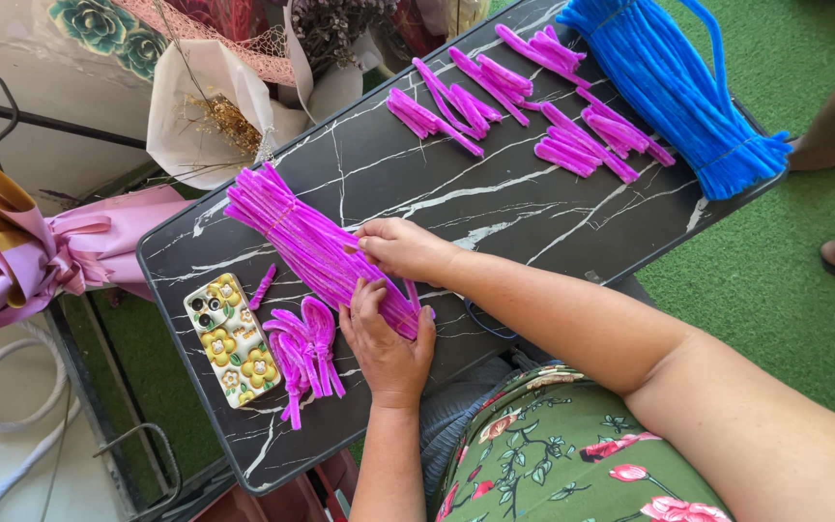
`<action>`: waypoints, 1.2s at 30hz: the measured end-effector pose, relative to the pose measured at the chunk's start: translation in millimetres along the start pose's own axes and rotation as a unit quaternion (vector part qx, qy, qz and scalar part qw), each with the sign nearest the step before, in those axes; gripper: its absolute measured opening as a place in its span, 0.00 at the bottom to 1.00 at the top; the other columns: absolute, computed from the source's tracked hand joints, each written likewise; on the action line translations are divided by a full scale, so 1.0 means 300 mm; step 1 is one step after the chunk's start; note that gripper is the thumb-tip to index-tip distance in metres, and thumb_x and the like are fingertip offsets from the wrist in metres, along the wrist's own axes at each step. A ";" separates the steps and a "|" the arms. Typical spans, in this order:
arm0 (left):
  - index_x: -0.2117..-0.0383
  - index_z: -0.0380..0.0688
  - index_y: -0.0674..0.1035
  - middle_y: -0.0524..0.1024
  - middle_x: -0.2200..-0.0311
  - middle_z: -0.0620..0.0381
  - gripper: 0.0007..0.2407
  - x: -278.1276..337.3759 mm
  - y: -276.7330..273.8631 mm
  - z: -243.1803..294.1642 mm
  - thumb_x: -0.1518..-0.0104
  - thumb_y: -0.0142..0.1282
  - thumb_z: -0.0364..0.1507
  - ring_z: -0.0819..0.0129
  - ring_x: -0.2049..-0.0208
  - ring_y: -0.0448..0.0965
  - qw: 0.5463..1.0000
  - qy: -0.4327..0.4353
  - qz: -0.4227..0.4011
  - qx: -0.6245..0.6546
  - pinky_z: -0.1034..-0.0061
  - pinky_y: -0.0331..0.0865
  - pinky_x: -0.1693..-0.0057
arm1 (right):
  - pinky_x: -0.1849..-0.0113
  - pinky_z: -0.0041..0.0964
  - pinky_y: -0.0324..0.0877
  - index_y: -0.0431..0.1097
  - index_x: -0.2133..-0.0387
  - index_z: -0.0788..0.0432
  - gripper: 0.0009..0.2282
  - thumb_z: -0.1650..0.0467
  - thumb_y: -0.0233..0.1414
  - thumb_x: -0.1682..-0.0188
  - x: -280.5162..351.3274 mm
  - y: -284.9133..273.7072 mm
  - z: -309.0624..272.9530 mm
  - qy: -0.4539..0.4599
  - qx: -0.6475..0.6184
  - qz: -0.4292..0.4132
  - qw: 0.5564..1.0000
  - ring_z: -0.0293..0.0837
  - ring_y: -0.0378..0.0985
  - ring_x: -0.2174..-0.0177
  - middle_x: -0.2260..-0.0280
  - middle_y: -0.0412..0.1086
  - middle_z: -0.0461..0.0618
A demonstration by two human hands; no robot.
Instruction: The person cuts long purple craft stems into shorter pieces using scissors. They repeatedly measure, cut, and place the pieces on the table, organizing them into small piles.
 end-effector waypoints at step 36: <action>0.66 0.37 0.78 0.72 0.86 0.51 0.09 0.013 0.097 0.199 0.37 0.44 0.28 0.72 0.87 0.70 0.852 -0.243 -0.029 0.462 0.84 0.67 0.76 | 0.69 0.46 0.73 0.68 0.69 0.52 0.07 0.64 0.45 0.49 0.546 -0.292 -0.105 -0.214 0.353 0.048 0.909 0.56 0.78 0.71 0.77 0.73 0.51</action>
Point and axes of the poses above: each hand's wrist, its own x-axis away from the middle knuckle, its own y-axis out of the palm, z = x × y, the point moved 3 cm from there along -x, towards the middle knuckle
